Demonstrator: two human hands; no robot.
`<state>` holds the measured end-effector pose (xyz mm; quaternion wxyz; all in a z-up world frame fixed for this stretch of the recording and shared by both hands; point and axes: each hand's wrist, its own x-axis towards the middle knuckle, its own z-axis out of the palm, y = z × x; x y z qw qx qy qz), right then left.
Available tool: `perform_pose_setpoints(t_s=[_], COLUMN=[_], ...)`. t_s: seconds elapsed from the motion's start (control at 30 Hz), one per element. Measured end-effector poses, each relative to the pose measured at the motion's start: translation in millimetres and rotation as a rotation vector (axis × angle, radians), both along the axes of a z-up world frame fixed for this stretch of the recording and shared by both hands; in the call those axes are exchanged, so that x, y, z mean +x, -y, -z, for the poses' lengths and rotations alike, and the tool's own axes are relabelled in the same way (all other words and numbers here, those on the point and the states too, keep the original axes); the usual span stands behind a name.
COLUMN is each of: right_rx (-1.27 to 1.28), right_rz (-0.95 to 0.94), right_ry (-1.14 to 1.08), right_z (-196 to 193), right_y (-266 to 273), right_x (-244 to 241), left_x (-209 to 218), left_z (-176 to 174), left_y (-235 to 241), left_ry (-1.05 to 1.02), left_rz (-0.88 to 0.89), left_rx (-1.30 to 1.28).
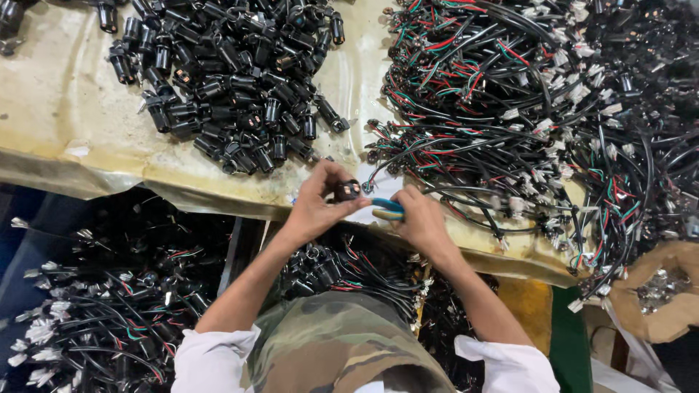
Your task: The person repeatedly picks up black cylindrical components and wire harnesses from a table, uses pliers to strip or adjust wires, and assembles the components together. The person places finished assemblies into a bin below the table.
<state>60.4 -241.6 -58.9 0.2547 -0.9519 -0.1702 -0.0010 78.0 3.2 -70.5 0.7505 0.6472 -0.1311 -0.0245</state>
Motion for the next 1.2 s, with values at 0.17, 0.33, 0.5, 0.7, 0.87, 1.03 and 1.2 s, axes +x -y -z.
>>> perform_pose_setpoints(t_s=[0.17, 0.33, 0.5, 0.7, 0.87, 1.03, 1.2], right_rx=[-0.085, -0.08, 0.033, 0.561, 0.54, 0.514, 1.638], right_rz=[0.056, 0.092, 0.063, -0.193, -0.459, -0.049, 0.128], right_ry=[0.018, 0.065, 0.158, 0.262, -0.236, -0.004, -0.519], right_z=[37, 44, -7, -98, -106, -94, -82], right_y=[6, 8, 2, 17, -9, -36, -18], right_x=[-1, -8, -5, -43, -30, -33, -77], left_x=[-19, -22, -33, -54, -42, -47, -81], left_z=[1, 4, -15, -38, -41, -34, -32], left_y=[9, 15, 20, 20, 19, 16, 28], left_ry=[-0.064, 0.021, -0.102, 0.123, 0.326, 0.308, 0.462], left_rz=[0.131, 0.311, 0.213, 0.352, 0.617, 0.199, 0.134], left_rx=[-0.012, -0.205, -0.14, 0.119, 0.291, 0.409, 0.386])
